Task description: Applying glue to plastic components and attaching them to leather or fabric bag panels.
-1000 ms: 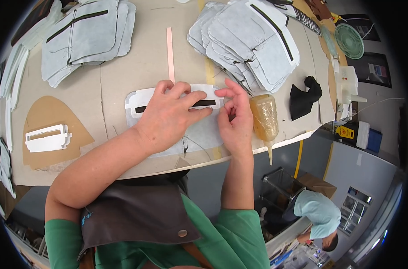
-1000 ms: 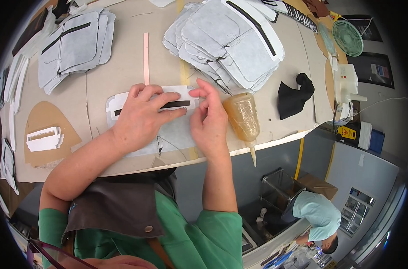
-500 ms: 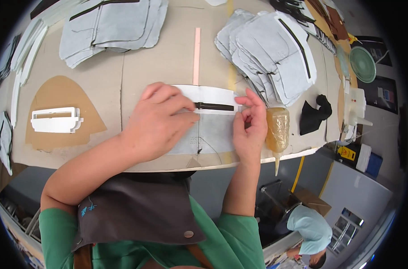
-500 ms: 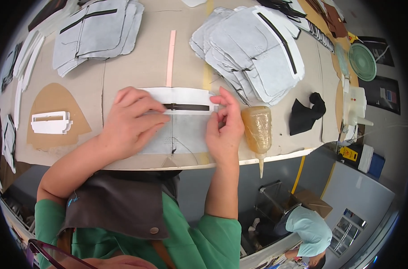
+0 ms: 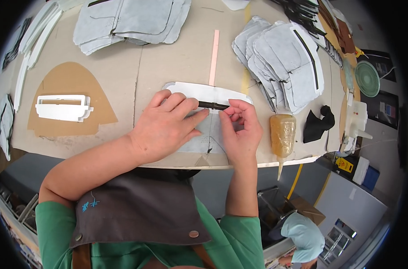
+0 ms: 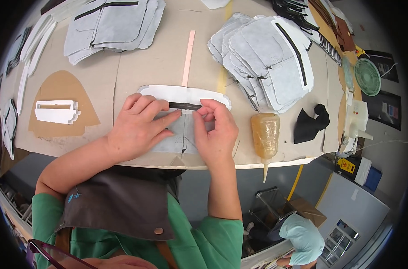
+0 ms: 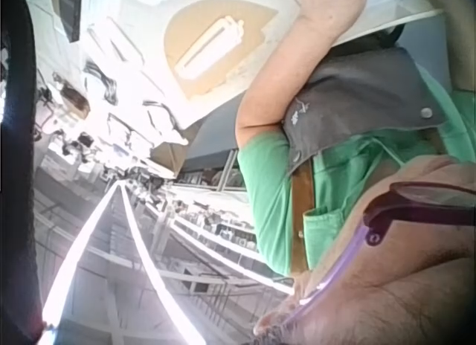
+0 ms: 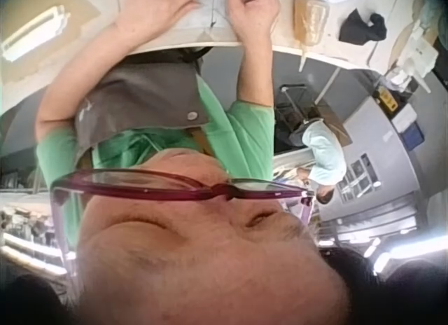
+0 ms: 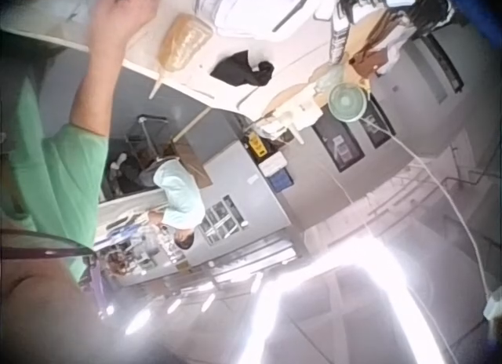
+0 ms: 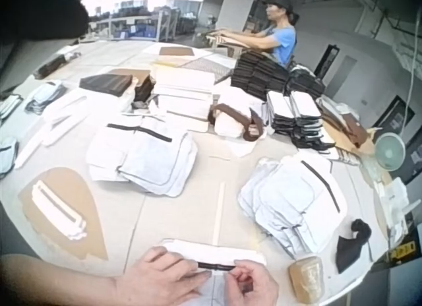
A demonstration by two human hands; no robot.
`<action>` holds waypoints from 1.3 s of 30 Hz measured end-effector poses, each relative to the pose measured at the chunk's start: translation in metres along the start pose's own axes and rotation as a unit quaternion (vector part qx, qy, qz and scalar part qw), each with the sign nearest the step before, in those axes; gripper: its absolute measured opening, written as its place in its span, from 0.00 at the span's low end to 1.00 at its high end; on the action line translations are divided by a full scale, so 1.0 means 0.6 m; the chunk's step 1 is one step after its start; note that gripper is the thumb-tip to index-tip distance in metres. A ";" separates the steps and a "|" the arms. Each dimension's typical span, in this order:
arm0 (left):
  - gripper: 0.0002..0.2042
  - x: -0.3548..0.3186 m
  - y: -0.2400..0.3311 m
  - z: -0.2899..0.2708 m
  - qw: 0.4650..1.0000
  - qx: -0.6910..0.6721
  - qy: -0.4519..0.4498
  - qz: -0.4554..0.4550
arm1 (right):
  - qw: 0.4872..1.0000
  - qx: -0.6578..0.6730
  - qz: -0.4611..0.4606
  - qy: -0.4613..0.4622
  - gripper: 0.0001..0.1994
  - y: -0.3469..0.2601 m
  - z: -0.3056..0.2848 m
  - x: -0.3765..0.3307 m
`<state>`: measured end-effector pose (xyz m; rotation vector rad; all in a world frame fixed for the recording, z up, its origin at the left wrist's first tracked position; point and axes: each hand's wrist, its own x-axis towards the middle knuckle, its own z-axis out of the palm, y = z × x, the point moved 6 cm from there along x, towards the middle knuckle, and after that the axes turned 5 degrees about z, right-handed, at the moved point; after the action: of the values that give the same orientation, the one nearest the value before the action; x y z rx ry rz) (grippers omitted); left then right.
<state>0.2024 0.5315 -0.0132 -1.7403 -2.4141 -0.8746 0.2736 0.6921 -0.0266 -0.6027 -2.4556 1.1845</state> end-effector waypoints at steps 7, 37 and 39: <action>0.20 -0.012 -0.008 -0.008 0.999 -0.042 0.010 -0.008 | 1.000 0.026 0.016 -0.005 0.16 0.015 0.002 -0.008; 0.10 0.007 -0.010 0.004 0.998 0.053 0.027 -0.013 | 0.994 -0.020 -0.073 -0.079 0.14 -0.041 0.039 0.077; 0.16 0.005 -0.014 0.008 0.998 0.048 0.013 -0.023 | 0.994 -0.016 -0.073 -0.075 0.13 -0.037 0.044 0.079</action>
<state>0.1952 0.5347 -0.0196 -1.6372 -2.4459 -0.7656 0.2160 0.6868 -0.0186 -0.3468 -2.5977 1.1720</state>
